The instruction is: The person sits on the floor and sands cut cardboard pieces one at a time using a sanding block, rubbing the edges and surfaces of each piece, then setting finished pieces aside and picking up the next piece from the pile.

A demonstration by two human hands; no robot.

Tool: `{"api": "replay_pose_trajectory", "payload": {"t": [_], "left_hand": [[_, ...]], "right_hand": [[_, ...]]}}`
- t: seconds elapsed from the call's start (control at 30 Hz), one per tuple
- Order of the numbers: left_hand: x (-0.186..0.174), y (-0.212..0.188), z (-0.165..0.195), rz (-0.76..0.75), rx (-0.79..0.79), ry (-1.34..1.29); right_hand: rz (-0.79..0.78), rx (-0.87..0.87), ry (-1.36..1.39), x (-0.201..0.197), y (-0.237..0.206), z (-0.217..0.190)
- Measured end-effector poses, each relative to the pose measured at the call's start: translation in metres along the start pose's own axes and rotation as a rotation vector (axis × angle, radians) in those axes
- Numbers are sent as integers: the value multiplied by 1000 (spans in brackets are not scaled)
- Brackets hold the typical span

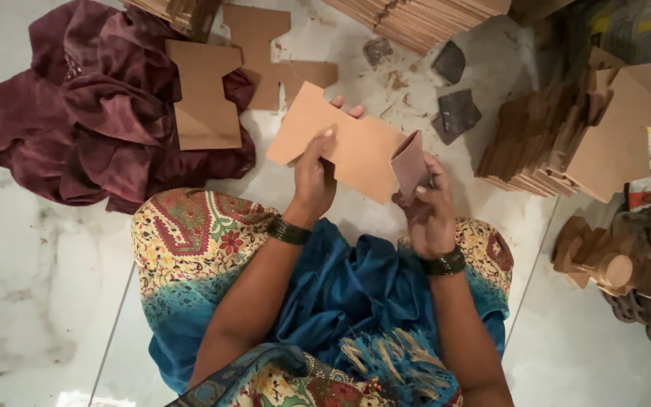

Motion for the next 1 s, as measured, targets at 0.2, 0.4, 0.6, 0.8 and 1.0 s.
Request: {"api": "replay_pose_trajectory", "payload": {"t": [0.2,0.4,0.6,0.8,1.0], "left_hand": [[-6,2,-1,3,21,44],[7,3,-2,-13,-234,-21],[23,2,8,-135,-186,-23],[14,-3,1,-221,-275,-70],[12,-14,-9,-141,-522,28]], "right_hand": [[220,-372,-194,-19,-7,-15],[174,-735,-1008,22,-30,-4],[-104,-677,-1344,62,-37,-5],[-12,-698,-1354,72,-26,-7],[80,-757,-1286,77,0,-27]]}}
Point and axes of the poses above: each hand's wrist, its own y-axis towards the middle knuckle, its own x-axis out of the palm, z = x × y, the point moved 1 cm from there along y, towards the middle knuckle, and after that the axes turned 11 degrees about x, right-handed, at the moved point
